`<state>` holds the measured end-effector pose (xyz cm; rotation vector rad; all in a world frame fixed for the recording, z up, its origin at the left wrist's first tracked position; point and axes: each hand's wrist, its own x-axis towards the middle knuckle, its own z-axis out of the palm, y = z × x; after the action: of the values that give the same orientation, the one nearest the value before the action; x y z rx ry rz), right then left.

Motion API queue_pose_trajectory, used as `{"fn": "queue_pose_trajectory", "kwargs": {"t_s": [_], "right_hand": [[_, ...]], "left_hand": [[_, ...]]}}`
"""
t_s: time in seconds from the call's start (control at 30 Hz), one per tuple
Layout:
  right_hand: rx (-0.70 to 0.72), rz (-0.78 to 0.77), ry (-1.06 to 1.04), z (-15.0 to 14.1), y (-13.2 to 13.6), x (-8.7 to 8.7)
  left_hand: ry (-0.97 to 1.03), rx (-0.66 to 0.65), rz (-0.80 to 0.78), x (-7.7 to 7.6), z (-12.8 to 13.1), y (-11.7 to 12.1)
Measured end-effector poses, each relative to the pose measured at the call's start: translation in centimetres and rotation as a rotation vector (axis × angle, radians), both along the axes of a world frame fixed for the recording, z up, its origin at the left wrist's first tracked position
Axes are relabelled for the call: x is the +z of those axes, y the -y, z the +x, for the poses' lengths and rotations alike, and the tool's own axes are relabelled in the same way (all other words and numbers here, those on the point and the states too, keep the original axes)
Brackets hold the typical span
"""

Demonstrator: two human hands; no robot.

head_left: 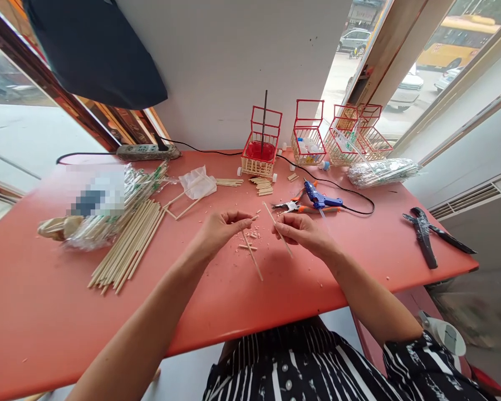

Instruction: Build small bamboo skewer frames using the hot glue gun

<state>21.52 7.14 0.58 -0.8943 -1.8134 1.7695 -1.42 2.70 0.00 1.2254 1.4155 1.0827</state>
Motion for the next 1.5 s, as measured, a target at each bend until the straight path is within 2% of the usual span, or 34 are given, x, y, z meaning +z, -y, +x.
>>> {"fn": "queue_pose_trajectory", "kwargs": {"t_s": [0.17,0.3,0.67,1.1,1.5], "right_hand": [[0.039,-0.048,0.039,-0.2,0.2,-0.6],[0.061,-0.047,0.054,-0.3,0.3,-0.7],[0.031,0.074,0.118,-0.1,0.5,0.2],[-0.004,0.118,0.126,-0.4,0.9,0.9],[-0.004,0.12,0.14,-0.5,1.1,1.2]], "left_hand": [[0.228,0.078,-0.053,-0.9,-0.4,1.0],[0.293,0.069,-0.066,-0.9,-0.8,1.5],[0.316,0.102,-0.033,0.0,-0.8,1.8],[0.174,0.109,0.011,0.3,-0.8,2.1],[0.15,0.117,0.025,0.4,-0.7,2.1]]}}
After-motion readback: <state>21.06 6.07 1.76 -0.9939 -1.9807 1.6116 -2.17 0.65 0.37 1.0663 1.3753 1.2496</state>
